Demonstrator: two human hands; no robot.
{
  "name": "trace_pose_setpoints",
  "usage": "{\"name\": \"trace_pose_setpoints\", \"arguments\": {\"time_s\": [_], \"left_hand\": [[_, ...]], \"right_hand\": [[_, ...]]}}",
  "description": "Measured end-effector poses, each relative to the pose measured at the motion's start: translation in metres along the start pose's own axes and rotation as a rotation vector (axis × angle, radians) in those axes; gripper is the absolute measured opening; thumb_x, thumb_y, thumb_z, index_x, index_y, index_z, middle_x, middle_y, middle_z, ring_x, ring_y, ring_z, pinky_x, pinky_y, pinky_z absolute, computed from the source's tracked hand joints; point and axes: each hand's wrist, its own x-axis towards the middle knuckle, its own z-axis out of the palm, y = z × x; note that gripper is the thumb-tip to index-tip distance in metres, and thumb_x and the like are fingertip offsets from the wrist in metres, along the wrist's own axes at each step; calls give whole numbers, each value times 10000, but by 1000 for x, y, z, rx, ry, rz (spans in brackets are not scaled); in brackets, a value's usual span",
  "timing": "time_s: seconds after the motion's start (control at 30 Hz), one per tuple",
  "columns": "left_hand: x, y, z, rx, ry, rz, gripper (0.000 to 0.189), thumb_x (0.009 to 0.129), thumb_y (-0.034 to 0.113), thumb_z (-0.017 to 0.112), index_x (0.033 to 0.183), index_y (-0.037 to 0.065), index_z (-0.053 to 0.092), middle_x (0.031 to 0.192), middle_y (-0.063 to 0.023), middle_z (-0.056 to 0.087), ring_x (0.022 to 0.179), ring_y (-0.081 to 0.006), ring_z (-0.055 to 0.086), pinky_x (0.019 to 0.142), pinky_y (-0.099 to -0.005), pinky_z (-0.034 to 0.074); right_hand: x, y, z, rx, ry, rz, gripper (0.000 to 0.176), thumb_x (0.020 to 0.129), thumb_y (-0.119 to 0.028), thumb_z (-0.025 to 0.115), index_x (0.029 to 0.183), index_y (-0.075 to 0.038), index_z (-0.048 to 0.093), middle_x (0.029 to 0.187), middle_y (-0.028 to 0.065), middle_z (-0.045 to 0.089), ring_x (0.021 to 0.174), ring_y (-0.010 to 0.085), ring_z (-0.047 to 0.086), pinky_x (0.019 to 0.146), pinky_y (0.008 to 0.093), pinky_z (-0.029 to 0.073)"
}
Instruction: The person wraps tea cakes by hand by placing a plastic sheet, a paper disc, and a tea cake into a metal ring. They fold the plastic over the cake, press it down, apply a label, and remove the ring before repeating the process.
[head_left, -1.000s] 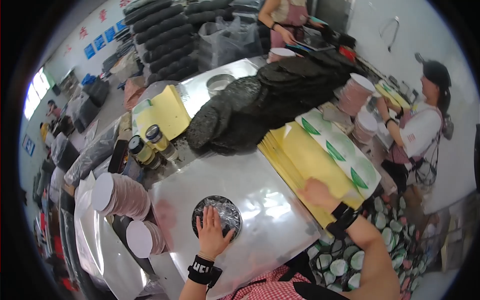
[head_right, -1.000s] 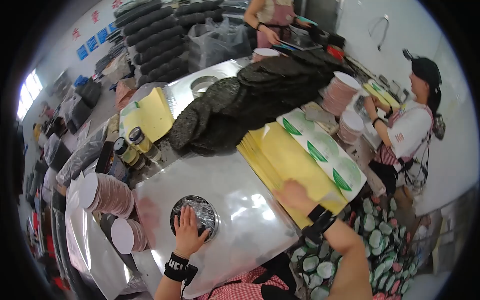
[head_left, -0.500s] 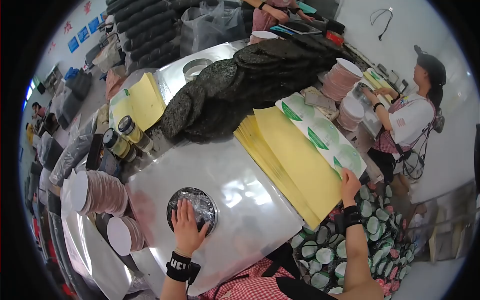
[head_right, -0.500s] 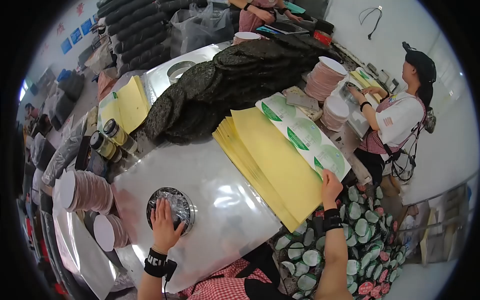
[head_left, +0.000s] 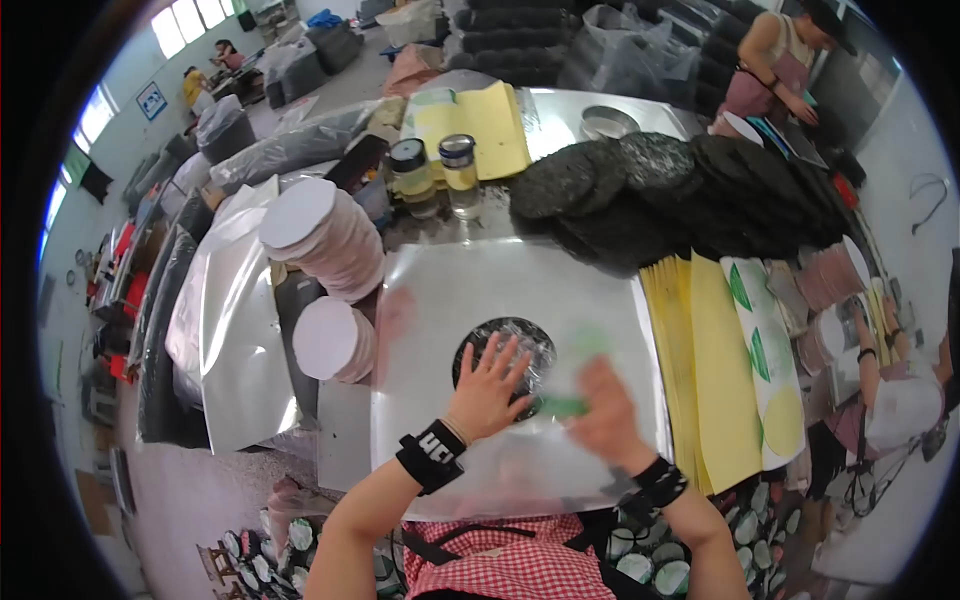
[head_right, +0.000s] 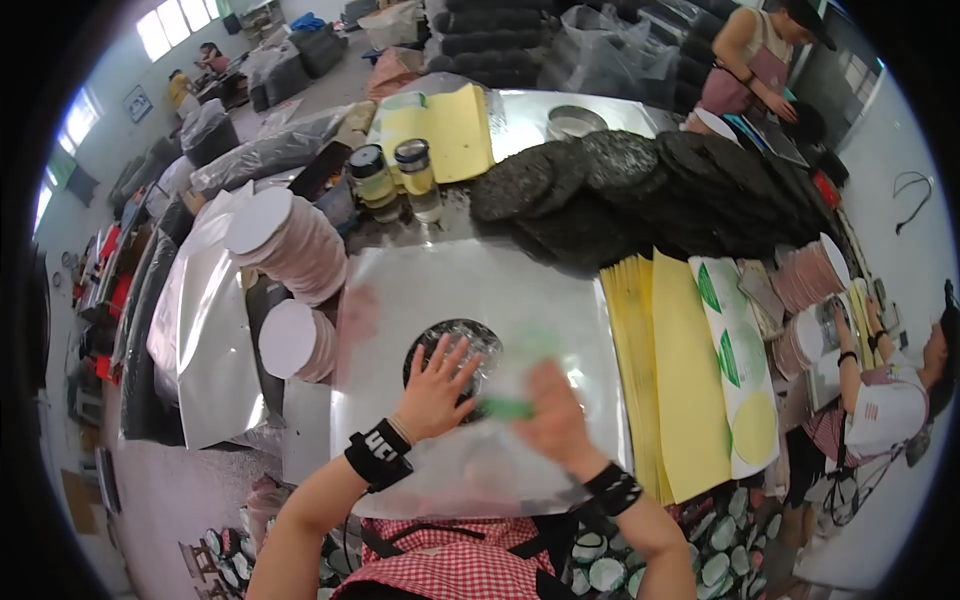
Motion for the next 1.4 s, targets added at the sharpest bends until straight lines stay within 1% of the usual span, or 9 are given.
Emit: {"name": "trace_pose_setpoints", "arguments": {"time_s": [0.3,0.47,0.53,0.67,0.93,1.1,1.23,1.27,1.4], "left_hand": [[-7,-11,28,-523,-25,80,650,945,517,481,1500,187,407,1539,-45,422,1442,-277,350,1203,-470,220],[-10,-25,0,-580,-18,132,622,925,343,604,1474,114,422,1500,-101,446,1395,-274,408,1166,-409,290],[-28,-33,-14,-1506,257,-206,526,911,154,618,1410,60,480,1328,-128,583,1132,-295,617,969,-374,479],[-53,-50,0,-1082,227,-662,425,921,64,550,1345,34,535,1000,-154,686,779,-310,675,693,-347,535],[-29,9,-33,-433,293,-268,505,895,92,579,1389,24,500,660,-148,622,527,-302,614,506,-416,492],[-52,38,-33,-348,307,-202,590,875,123,580,1418,-43,423,707,-119,641,552,-282,638,509,-388,515],[-88,42,-44,-292,307,-309,586,863,113,589,1409,-41,442,690,-111,636,553,-273,642,519,-391,519],[-98,37,-41,-112,344,-325,541,870,84,583,1387,-27,467,708,-139,640,548,-284,631,515,-388,508],[-146,16,-46,-478,234,-686,439,923,73,557,1352,5,499,706,-185,630,567,-297,636,523,-397,495]], "right_hand": [[70,-50,9,-68,-321,-80,802,909,-524,589,1459,26,396,1478,244,428,1411,370,374,1174,505,268],[108,-42,57,584,-231,134,816,952,-517,513,1499,52,304,1543,240,335,1450,394,295,1194,577,137],[111,-48,57,485,-237,60,790,941,-522,532,1526,-36,318,1578,216,286,1464,403,259,1171,630,142],[114,-67,64,-48,-392,-107,699,912,-555,562,1525,-274,378,1607,182,245,1483,418,198,1110,731,137],[103,-62,94,-95,-466,-26,824,835,-520,659,1553,-304,317,1655,177,80,1512,422,94,1114,740,74],[104,-39,82,227,31,-18,719,804,-395,727,1415,-127,461,1510,250,369,1360,458,384,1056,596,351],[91,-77,102,598,-419,354,414,815,-264,703,1142,-27,611,1015,265,661,1026,383,628,902,444,475],[71,-106,123,1056,-365,128,269,839,-220,660,1013,-16,672,941,243,692,929,374,659,858,452,486],[71,-143,95,602,-529,12,264,845,-174,641,1075,-62,704,933,185,704,900,367,664,794,433,525]]}}
